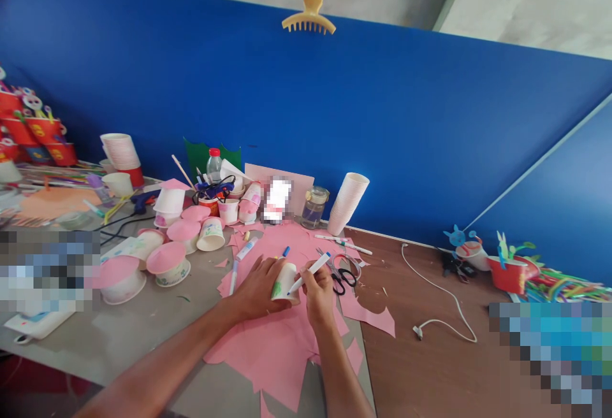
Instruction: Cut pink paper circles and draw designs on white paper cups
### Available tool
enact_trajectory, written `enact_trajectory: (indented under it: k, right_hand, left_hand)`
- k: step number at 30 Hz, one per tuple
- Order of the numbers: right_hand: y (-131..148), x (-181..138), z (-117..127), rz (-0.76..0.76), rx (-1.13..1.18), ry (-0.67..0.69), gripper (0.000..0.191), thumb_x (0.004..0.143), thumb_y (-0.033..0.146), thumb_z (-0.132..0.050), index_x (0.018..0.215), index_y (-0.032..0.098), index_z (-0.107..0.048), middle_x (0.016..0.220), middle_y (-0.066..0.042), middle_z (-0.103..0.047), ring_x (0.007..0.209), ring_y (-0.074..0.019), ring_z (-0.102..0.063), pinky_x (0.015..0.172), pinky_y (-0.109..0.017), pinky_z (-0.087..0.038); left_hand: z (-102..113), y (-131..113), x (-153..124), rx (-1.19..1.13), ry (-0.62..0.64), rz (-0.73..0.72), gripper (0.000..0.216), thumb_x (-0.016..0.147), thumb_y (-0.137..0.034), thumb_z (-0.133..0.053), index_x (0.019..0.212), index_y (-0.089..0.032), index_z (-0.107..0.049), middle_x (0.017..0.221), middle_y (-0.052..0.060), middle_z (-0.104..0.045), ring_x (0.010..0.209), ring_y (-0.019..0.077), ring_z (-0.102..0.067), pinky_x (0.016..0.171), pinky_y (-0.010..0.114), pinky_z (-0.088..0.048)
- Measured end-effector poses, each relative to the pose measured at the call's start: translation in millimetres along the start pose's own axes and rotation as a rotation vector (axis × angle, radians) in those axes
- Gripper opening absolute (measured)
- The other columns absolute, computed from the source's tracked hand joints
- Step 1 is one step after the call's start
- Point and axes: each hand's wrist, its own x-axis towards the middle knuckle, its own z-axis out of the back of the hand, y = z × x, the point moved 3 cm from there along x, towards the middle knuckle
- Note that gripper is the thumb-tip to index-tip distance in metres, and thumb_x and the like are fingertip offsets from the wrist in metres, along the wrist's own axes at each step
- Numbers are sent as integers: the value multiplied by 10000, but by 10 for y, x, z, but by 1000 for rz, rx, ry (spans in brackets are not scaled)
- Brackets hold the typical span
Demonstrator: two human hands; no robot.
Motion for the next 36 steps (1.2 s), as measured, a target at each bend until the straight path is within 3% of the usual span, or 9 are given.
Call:
enact_trajectory:
  k: [13, 36]
  right_hand:
    - [4, -18, -9, 29, -94, 43, 241, 700, 376, -686, 680, 197, -526, 553, 49, -497, 495, -96, -425, 465, -217, -335]
    - [23, -20, -11, 62, -144, 33, 209, 744, 358, -650, 704, 193, -529, 554, 45, -515, 493, -99, -444, 470, -222, -346]
  left_hand:
    - [-35, 25, -3, -11, -7, -3, 849, 689, -615, -645, 1358, -210, -315, 1273, 143, -506, 1209, 329, -457, 1084, 559, -226]
    - [-5, -2, 2, 8, -12, -20, 831, 661, -542, -705, 1326, -208, -336, 1258, 130, -515, 1168, 322, -471, 1069, 537, -255]
